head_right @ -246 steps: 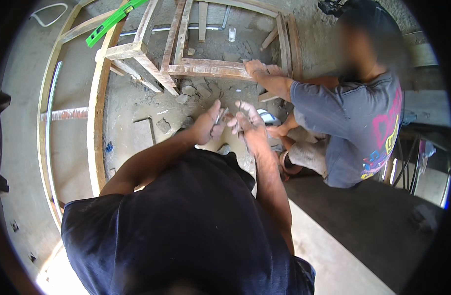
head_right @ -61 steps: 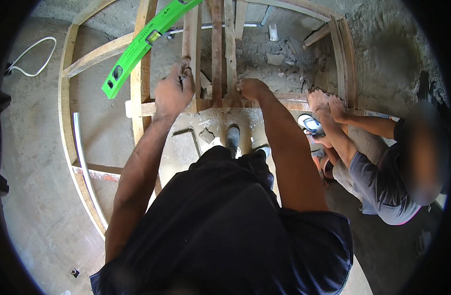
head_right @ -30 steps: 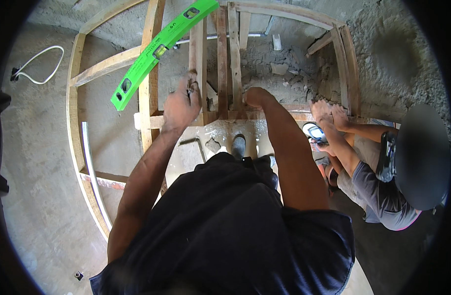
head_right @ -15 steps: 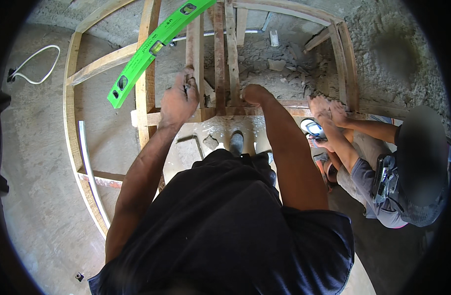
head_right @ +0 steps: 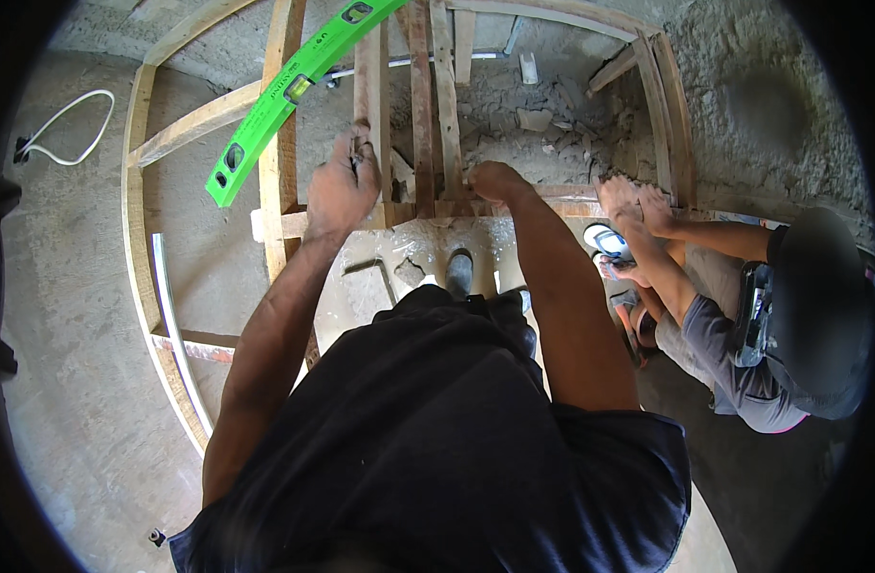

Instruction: The person assembles a wooden frame by positioning and aligning wooden planks with a coworker. They use a spirit level to check alignment and a hammer to drive nails into the joints. The person repeatedly adjusts the frame and secures it with nails.

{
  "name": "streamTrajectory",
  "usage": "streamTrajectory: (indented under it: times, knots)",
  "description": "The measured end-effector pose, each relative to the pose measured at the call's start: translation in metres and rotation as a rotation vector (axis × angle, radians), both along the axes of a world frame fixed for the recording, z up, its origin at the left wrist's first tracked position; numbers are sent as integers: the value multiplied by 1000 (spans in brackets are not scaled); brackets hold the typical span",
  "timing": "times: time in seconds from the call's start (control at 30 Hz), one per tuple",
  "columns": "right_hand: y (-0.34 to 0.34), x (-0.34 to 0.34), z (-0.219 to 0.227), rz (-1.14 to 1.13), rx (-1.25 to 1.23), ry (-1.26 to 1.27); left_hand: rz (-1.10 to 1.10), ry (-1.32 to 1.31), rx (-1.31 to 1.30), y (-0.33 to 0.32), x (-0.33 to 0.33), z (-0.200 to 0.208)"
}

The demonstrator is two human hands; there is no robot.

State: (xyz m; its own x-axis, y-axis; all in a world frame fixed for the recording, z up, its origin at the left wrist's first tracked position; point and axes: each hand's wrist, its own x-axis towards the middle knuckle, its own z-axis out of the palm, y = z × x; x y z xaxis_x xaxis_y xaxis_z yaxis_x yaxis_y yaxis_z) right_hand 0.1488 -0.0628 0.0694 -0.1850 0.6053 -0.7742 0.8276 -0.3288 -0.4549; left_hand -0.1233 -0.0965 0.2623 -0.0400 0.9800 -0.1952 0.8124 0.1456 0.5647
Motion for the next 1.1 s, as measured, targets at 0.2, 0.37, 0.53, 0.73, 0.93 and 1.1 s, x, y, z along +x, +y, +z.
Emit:
streamTrajectory:
  times: [0.2, 0.37, 0.53, 0.73, 0.93, 1.1]
  knots:
    - [-5, 1, -1, -21, -18, 6, -3, -5, 30, -1, 1, 0]
    - [-10, 0, 5, -50, -7, 33, -1, -8, 34, -1, 1, 0]
    - [-13, 0, 11, -56, -14, 30, 2, -1, 4, -1, 1, 1]
    - [-16, -2, 12, -24, 54, 8, 6, 10, 20, -1, 1, 0]
    - [-18, -1, 14, -61, 42, 25, 9, 4, 18, -1, 1, -2]
    - [-18, -1, 3, 22, 128, 9, 8, 3, 14, -1, 1, 0]
